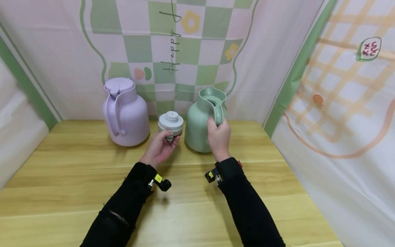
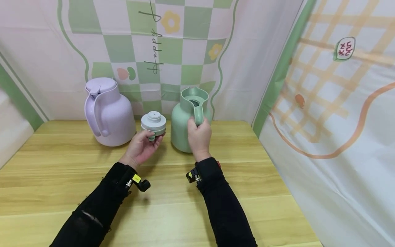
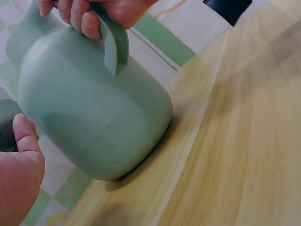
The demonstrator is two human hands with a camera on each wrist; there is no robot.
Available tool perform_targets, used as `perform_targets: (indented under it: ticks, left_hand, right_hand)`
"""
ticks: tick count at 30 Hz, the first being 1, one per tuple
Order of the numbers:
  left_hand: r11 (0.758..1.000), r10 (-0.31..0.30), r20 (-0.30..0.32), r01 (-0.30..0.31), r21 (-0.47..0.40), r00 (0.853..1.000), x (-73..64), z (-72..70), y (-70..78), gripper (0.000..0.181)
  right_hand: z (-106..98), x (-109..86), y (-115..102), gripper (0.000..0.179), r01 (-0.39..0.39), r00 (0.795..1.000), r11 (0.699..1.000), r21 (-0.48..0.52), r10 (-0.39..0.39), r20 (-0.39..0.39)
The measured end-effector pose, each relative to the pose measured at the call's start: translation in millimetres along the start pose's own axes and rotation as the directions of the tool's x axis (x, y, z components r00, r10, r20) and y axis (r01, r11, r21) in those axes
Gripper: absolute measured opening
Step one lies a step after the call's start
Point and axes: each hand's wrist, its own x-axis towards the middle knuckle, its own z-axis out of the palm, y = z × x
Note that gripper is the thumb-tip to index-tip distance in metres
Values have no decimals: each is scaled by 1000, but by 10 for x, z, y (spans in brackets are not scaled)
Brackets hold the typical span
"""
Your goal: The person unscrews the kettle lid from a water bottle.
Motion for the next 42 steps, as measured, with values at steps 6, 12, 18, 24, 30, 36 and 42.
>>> perform_targets:
  ticks: [6, 12, 18, 24, 30, 36, 42]
  left_hand:
    - [1000, 8, -67, -6, 30, 998, 87, -39, -69, 73]
    - [999, -36, -186, 43, 32, 982, 155, -87, -118, 71]
    - [988, -63, -299, 101, 114, 952, 212, -122, -167, 65]
    - [959, -22, -334, 115, 261, 942, 274, -159, -284, 58]
    - [923, 37, -348, 102, 372, 937, 321, -182, -371, 59]
    - [902, 48, -378, 122, 413, 925, 333, -223, -442, 54]
    - [888, 47, -389, 139, 438, 920, 356, -200, -499, 46]
  right_hand:
    - [16, 20, 14, 37, -4, 1000, 1000, 15, 4, -10]
    - [17, 33, 43, 38, -7, 1000, 1000, 16, 7, -10]
    - [2, 54, 41, 37, -19, 1000, 1000, 16, 19, -5]
    - [-8, 68, 42, 36, -23, 1000, 1000, 2, 23, -17]
    - [-27, 97, 58, 36, -35, 999, 999, -18, 34, -29]
    - [-66, 127, 84, 36, -39, 999, 999, -26, 38, -34]
    - [-119, 177, 124, 37, -39, 999, 999, -21, 39, -30]
